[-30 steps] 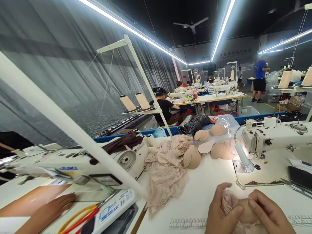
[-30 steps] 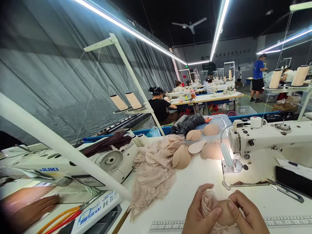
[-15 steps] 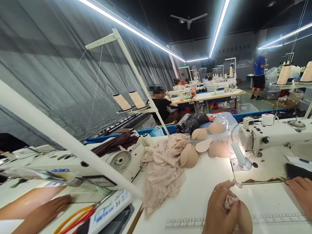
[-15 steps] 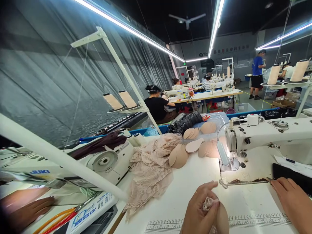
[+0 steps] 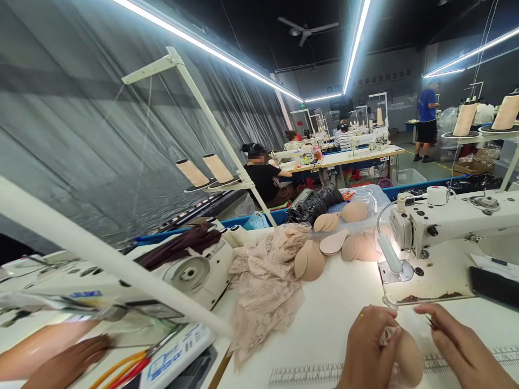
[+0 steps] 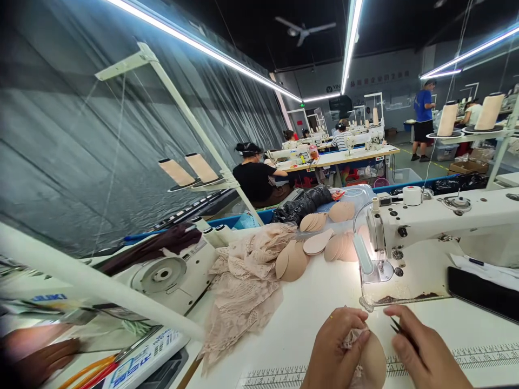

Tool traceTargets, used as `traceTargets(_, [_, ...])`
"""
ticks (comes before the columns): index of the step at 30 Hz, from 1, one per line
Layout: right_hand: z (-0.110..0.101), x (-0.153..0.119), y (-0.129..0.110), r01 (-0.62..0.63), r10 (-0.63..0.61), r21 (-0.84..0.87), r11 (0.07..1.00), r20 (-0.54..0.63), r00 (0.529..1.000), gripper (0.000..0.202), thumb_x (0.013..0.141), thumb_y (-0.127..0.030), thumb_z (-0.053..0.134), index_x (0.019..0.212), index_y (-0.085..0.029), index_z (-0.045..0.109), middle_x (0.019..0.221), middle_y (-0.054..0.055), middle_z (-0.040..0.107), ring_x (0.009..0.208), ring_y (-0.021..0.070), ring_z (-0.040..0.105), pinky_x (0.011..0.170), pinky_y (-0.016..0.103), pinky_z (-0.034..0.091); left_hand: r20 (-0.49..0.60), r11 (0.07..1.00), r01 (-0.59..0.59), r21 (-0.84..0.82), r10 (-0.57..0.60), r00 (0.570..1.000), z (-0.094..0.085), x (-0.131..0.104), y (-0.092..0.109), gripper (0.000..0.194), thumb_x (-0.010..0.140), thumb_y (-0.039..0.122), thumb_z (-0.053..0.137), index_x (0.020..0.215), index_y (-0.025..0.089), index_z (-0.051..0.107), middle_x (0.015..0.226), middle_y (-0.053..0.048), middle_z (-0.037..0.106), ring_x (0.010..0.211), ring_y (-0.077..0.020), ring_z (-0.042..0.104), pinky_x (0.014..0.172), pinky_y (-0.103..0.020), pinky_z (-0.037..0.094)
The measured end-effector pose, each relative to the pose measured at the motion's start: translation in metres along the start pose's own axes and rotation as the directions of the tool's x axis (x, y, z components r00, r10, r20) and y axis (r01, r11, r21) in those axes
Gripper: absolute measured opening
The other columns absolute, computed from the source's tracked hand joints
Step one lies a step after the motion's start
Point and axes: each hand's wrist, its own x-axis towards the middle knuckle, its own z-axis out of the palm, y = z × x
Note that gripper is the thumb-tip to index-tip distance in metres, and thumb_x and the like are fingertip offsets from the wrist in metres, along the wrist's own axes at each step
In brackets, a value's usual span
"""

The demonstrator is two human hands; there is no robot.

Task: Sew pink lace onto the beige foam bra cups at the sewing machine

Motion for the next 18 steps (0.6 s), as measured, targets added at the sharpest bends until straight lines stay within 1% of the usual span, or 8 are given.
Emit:
traceTargets(1, [0.010, 0.002, -0.011, -0.006, 0.006, 0.037, 0.999, 0.015, 1.000, 0.035, 0.104, -0.061, 0.057, 0.114, -0.029, 0.065, 0.085, 0.000, 0.070, 0.077, 0.0224, 0.066, 0.074, 0.030, 0.055, 0.016, 1.000, -0.003, -0.007, 0.004, 1.000, 0.000, 0.001, 0.001, 0.007, 0.098, 0.021, 0.066, 0.095, 0.025, 0.071, 0.115, -0.007, 0.079, 0.112, -0.0265, 0.071, 0.100, -0.039, 0.053])
traceTargets(3, [0.023, 0.010, -0.023, -0.069, 0.061, 0.132, 0.989, 0.062, 0.996, 0.042, 0.102, -0.064, 0.058, 0.087, -0.025, 0.064, 0.075, -0.002, 0.061, 0.072, 0.0199, 0.057, 0.067, 0.028, 0.048, 0.049, 0.999, 0.008, -0.034, -0.007, 0.999, -0.002, 0.004, 0.002, 0.009, 0.099, 0.023, 0.064, 0.099, 0.025, 0.072, 0.118, -0.008, 0.080, 0.118, -0.0281, 0.071, 0.106, -0.041, 0.051])
traceTargets(5, [0.028, 0.018, -0.024, -0.138, 0.127, 0.237, 0.962, 0.061, 0.990, 0.049, 0.103, -0.066, 0.056, 0.079, -0.023, 0.058, 0.073, -0.003, 0.053, 0.071, 0.0181, 0.049, 0.065, 0.027, 0.043, 0.076, 0.996, 0.076, -0.051, -0.072, 0.995, -0.004, 0.006, 0.003, 0.011, 0.100, 0.024, 0.063, 0.103, 0.026, 0.074, 0.115, -0.008, 0.080, 0.115, -0.0284, 0.072, 0.104, -0.041, 0.051])
traceTargets(9, [0.032, 0.027, -0.017, -0.167, 0.158, 0.339, 0.926, 0.053, 0.986, 0.051, 0.101, -0.071, 0.057, 0.083, -0.023, 0.057, 0.076, -0.004, 0.051, 0.072, 0.0176, 0.046, 0.067, 0.028, 0.041, 0.027, 0.974, 0.225, -0.021, -0.224, 0.974, -0.004, 0.011, 0.001, 0.011, 0.098, 0.028, 0.064, 0.097, 0.024, 0.075, 0.097, -0.006, 0.078, 0.094, -0.0265, 0.072, 0.088, -0.036, 0.052])
traceTargets(12, [0.034, 0.028, -0.016, -0.167, 0.155, 0.306, 0.937, 0.062, 0.986, 0.054, 0.100, -0.075, 0.054, 0.083, -0.024, 0.057, 0.076, -0.004, 0.051, 0.073, 0.0183, 0.048, 0.068, 0.029, 0.043, 0.056, 0.978, 0.208, -0.029, -0.206, 0.977, -0.005, 0.015, 0.000, 0.009, 0.096, 0.028, 0.067, 0.097, 0.024, 0.076, 0.098, -0.006, 0.078, 0.095, -0.0264, 0.071, 0.090, -0.036, 0.052])
traceTargets(15, [0.035, 0.027, -0.018, -0.134, 0.132, 0.203, 0.970, 0.027, 0.991, 0.053, 0.103, -0.072, 0.050, 0.082, -0.025, 0.058, 0.076, -0.003, 0.054, 0.072, 0.0190, 0.053, 0.068, 0.029, 0.047, 0.139, 0.982, 0.181, -0.049, -0.172, 0.975, -0.009, 0.018, 0.000, 0.012, 0.099, 0.026, 0.063, 0.102, 0.025, 0.074, 0.113, -0.008, 0.078, 0.108, -0.0280, 0.070, 0.100, -0.038, 0.051])
traceTargets(16, [0.036, 0.025, -0.018, -0.115, 0.116, 0.156, 0.981, 0.003, 0.993, 0.049, 0.104, -0.070, 0.050, 0.086, -0.025, 0.061, 0.076, -0.003, 0.058, 0.072, 0.0195, 0.056, 0.067, 0.029, 0.049, 0.158, 0.981, 0.187, -0.045, -0.178, 0.971, -0.010, 0.019, 0.000, 0.013, 0.100, 0.026, 0.061, 0.104, 0.025, 0.074, 0.117, -0.009, 0.078, 0.112, -0.0282, 0.070, 0.101, -0.039, 0.050])
traceTargets(18, [0.036, 0.022, -0.017, -0.067, 0.071, 0.049, 0.997, -0.083, 0.994, 0.041, 0.107, -0.064, 0.049, 0.109, -0.027, 0.065, 0.084, 0.000, 0.069, 0.076, 0.0219, 0.065, 0.070, 0.031, 0.054, 0.171, 0.979, 0.203, -0.004, -0.199, 0.965, -0.011, 0.020, -0.001, 0.015, 0.103, 0.028, 0.058, 0.107, 0.025, 0.072, 0.116, -0.009, 0.077, 0.111, -0.0281, 0.070, 0.100, -0.039, 0.050])
